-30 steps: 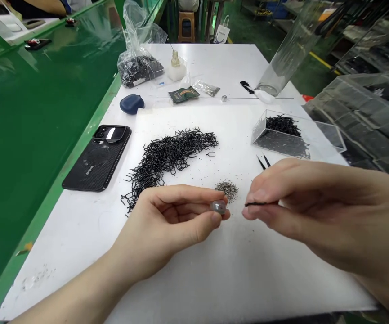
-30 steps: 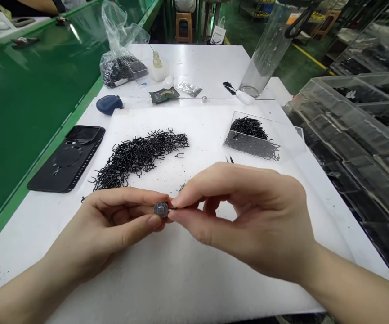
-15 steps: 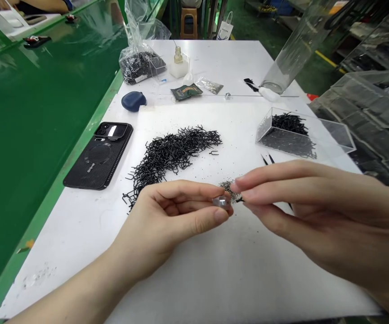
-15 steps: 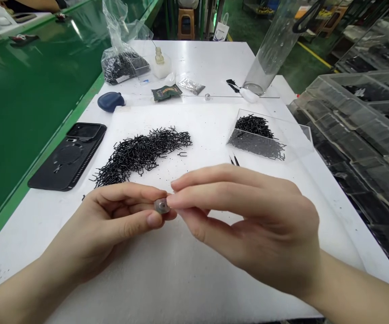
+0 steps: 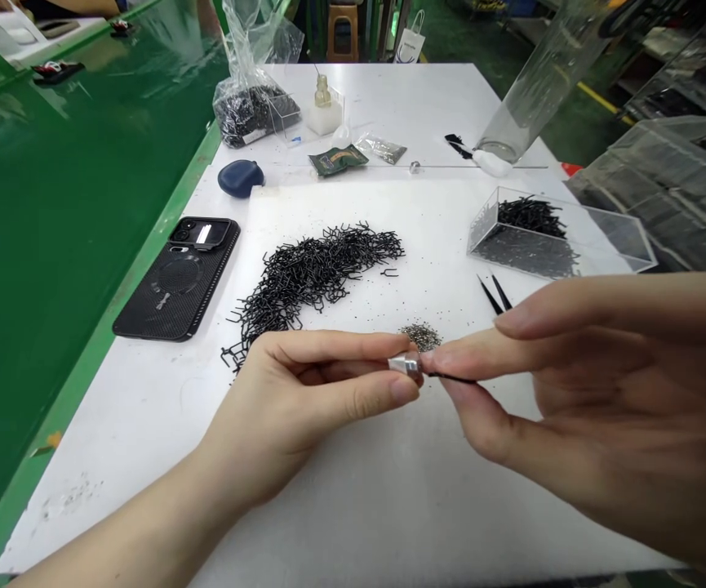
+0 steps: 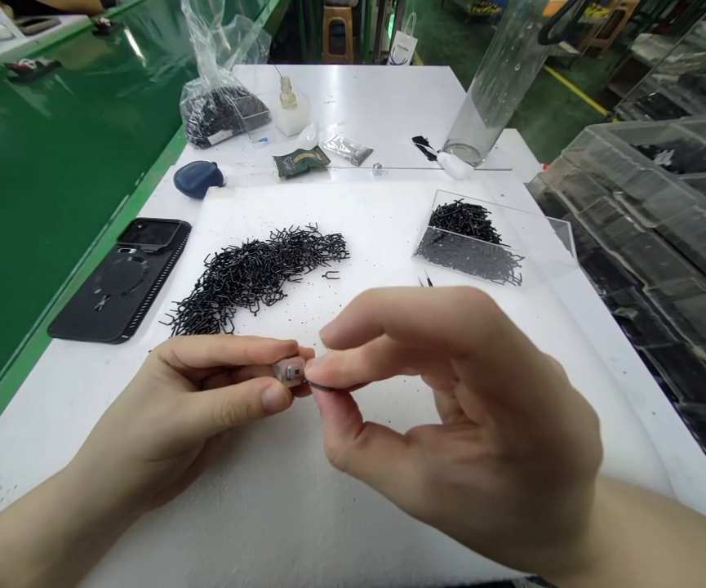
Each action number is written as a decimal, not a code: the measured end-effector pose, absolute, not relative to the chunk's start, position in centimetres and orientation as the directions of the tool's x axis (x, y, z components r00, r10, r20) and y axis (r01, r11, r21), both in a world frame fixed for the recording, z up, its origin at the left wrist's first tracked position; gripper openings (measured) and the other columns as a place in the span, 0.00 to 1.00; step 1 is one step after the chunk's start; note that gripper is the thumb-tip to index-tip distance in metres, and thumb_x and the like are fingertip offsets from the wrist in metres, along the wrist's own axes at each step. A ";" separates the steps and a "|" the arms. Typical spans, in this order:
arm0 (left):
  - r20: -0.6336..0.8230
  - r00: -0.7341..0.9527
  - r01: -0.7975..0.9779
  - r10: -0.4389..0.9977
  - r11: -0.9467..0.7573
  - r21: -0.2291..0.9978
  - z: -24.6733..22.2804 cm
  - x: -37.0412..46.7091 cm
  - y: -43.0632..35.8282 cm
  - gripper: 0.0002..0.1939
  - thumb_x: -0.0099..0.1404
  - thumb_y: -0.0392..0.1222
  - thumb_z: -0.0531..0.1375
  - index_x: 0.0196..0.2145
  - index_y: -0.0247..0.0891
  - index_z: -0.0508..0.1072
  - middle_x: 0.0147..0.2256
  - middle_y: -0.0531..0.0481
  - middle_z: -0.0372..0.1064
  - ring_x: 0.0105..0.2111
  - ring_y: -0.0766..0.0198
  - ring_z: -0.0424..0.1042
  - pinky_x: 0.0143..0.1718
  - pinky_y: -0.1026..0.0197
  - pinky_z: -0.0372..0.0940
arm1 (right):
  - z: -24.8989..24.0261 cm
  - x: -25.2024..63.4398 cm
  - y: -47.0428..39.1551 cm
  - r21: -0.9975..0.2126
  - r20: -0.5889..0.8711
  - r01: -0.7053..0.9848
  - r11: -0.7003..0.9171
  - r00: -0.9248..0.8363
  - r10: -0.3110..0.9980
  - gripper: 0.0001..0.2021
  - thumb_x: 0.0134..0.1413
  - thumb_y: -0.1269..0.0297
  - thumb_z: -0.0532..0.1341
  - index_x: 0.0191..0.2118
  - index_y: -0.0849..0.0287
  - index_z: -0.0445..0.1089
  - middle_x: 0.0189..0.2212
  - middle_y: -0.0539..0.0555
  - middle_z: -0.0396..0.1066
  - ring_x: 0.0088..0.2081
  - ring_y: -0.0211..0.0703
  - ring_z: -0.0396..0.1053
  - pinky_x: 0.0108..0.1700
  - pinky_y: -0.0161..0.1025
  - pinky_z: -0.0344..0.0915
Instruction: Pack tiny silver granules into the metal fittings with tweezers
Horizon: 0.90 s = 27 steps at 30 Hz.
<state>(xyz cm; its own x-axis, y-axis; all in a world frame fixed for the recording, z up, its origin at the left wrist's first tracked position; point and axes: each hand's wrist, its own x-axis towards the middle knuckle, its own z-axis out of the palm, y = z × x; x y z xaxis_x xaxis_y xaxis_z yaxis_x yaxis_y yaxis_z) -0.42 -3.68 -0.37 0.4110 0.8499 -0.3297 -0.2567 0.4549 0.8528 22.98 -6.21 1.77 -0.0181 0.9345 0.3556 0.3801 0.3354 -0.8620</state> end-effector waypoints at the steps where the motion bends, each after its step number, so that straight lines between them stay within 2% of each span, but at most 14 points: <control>1: -0.328 0.414 -0.257 0.849 0.455 0.853 -0.4 -0.4 -3.7 0.16 0.60 0.32 0.89 0.39 0.54 0.97 0.43 0.56 0.95 0.47 0.59 0.96 0.51 0.73 0.85 | 1.8 23.0 -6.2 -0.870 0.348 0.368 0.328 -0.013 0.937 0.23 0.51 0.70 0.84 0.45 0.36 0.78 0.37 0.45 0.91 0.22 0.50 0.81 0.34 0.55 0.92; 4: -0.325 0.424 -0.258 0.846 0.457 0.852 -0.4 -0.4 -3.9 0.16 0.61 0.32 0.88 0.39 0.55 0.97 0.42 0.58 0.94 0.47 0.59 0.96 0.51 0.75 0.84 | 1.9 22.8 -6.1 -0.881 0.351 0.345 0.323 0.020 0.936 0.23 0.49 0.73 0.83 0.44 0.38 0.79 0.36 0.46 0.91 0.24 0.51 0.84 0.33 0.51 0.92; 8: -0.323 0.425 -0.246 0.846 0.451 0.858 -0.4 -0.4 -3.9 0.14 0.64 0.34 0.87 0.40 0.56 0.97 0.42 0.59 0.94 0.47 0.61 0.96 0.51 0.75 0.84 | 1.9 22.5 -6.2 -0.888 0.355 0.327 0.323 0.041 0.934 0.22 0.47 0.73 0.82 0.41 0.39 0.80 0.34 0.44 0.90 0.28 0.50 0.88 0.37 0.45 0.93; 14: -0.333 0.423 -0.231 0.843 0.455 0.860 -0.3 -0.3 -3.7 0.17 0.62 0.30 0.87 0.40 0.55 0.97 0.42 0.59 0.94 0.47 0.61 0.96 0.51 0.76 0.84 | 1.9 22.5 -6.1 -0.886 0.354 0.324 0.331 0.014 0.935 0.22 0.49 0.73 0.82 0.43 0.39 0.79 0.35 0.41 0.91 0.28 0.47 0.89 0.42 0.43 0.94; 19: -0.330 0.427 -0.237 0.842 0.456 0.858 -0.2 -0.4 -3.8 0.17 0.61 0.30 0.88 0.40 0.54 0.97 0.42 0.58 0.95 0.46 0.61 0.96 0.51 0.75 0.84 | 1.9 22.8 -5.9 -0.858 0.386 0.352 0.375 -0.041 0.921 0.21 0.52 0.73 0.81 0.44 0.39 0.78 0.35 0.38 0.91 0.28 0.44 0.88 0.42 0.42 0.93; 24: -0.313 0.431 -0.245 0.847 0.443 0.862 -0.4 -0.3 -3.8 0.16 0.62 0.31 0.87 0.40 0.53 0.97 0.42 0.58 0.95 0.47 0.60 0.96 0.50 0.75 0.84 | 1.1 23.1 -6.0 -0.790 0.475 0.389 0.473 -0.099 0.874 0.23 0.58 0.77 0.77 0.51 0.42 0.79 0.36 0.39 0.92 0.29 0.47 0.89 0.47 0.45 0.94; 27: -0.314 0.433 -0.244 0.845 0.445 0.862 -0.6 -0.2 -3.8 0.16 0.63 0.32 0.87 0.42 0.54 0.97 0.43 0.58 0.95 0.48 0.60 0.96 0.52 0.75 0.84 | 0.6 23.2 -6.1 -0.759 0.500 0.417 0.501 -0.120 0.858 0.23 0.60 0.77 0.77 0.54 0.44 0.78 0.38 0.40 0.93 0.30 0.44 0.90 0.47 0.43 0.93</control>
<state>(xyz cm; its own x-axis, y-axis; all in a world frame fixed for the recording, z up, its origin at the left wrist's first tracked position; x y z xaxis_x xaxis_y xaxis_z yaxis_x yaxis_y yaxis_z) -0.24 -3.82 -0.59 0.4326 0.8453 -0.3136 -0.2436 0.4445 0.8620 23.23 -6.14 0.57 -0.1204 0.8578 0.4998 0.4171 0.5005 -0.7586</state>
